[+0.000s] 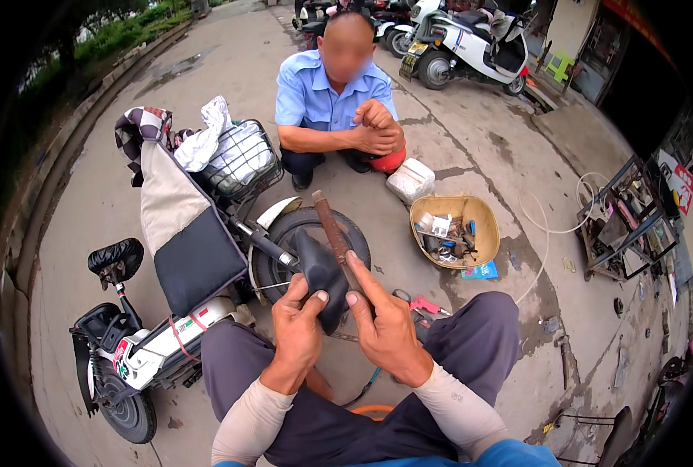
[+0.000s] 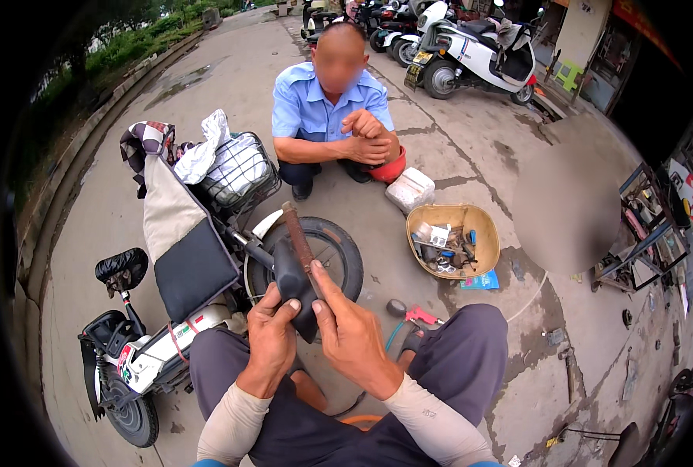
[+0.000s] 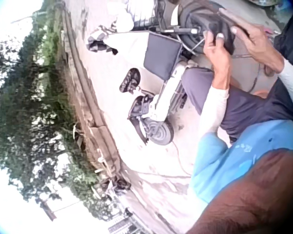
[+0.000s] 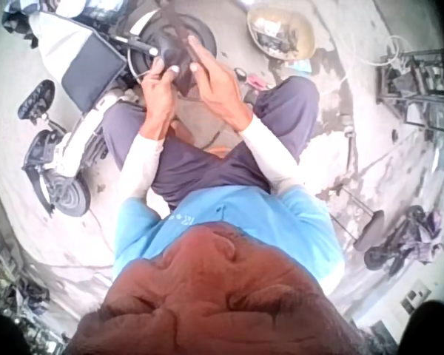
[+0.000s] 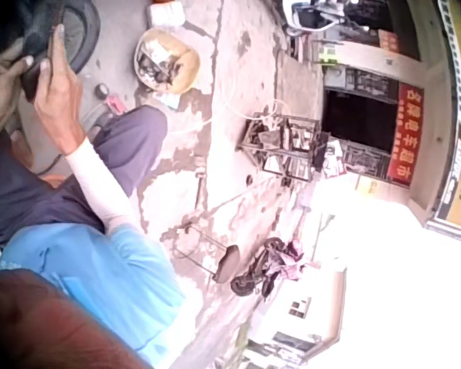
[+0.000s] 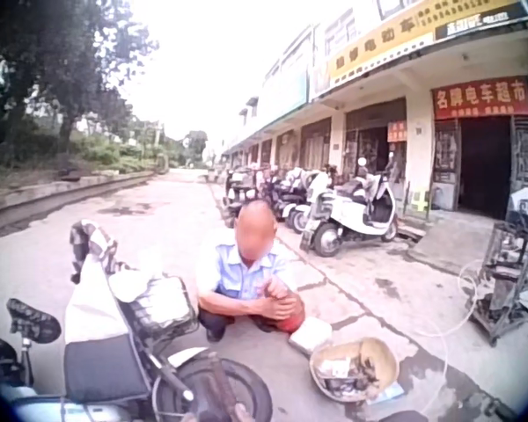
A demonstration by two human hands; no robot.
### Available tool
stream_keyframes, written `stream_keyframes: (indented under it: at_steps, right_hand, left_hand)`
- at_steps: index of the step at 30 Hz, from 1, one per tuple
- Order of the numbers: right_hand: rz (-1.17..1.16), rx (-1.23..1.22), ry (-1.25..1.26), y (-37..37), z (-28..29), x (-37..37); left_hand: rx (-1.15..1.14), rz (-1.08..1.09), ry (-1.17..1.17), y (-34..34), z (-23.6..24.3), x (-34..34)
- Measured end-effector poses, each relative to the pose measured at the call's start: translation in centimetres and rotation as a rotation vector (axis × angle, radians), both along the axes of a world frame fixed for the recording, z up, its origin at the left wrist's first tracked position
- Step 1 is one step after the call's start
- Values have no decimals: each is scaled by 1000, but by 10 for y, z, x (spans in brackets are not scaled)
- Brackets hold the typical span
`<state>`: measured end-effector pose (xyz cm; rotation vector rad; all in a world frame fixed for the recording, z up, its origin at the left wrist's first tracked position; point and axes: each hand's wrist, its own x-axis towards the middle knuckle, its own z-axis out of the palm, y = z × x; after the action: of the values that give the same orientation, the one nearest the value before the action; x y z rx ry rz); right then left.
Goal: The person uses a file to roughen the surface of an inner tube, applies adhesive from a tube to the prepared area, and places a patch over it.
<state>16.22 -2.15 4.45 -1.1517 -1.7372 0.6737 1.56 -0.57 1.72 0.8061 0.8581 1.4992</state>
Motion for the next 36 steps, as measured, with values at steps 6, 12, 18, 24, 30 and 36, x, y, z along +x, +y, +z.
stream_keyframes:
  at_steps: [6, 12, 18, 24, 30, 36]
  right_hand:
    - [-35, 20, -57, -37, -33, -8]
    - [2, -57, -80, -16, -12, -12]
    - [-56, 77, -109, -34, -19, -12]
    - [3, -43, -47, 1, 4, -3]
    - [-11, -89, -139, -41, -13, -4]
    - [2, -64, -76, -16, -7, -5]
  left_hand:
    - [34, -21, 73, 5, -11, -3]
    - [24, -22, 79, 1, -6, -7]
    - [32, -26, 71, 2, -10, -4]
    - [39, -19, 39, 1, -10, -4]
    - [58, -44, 90, 3, -17, -7]
    - [32, -29, 83, -1, -9, -4]
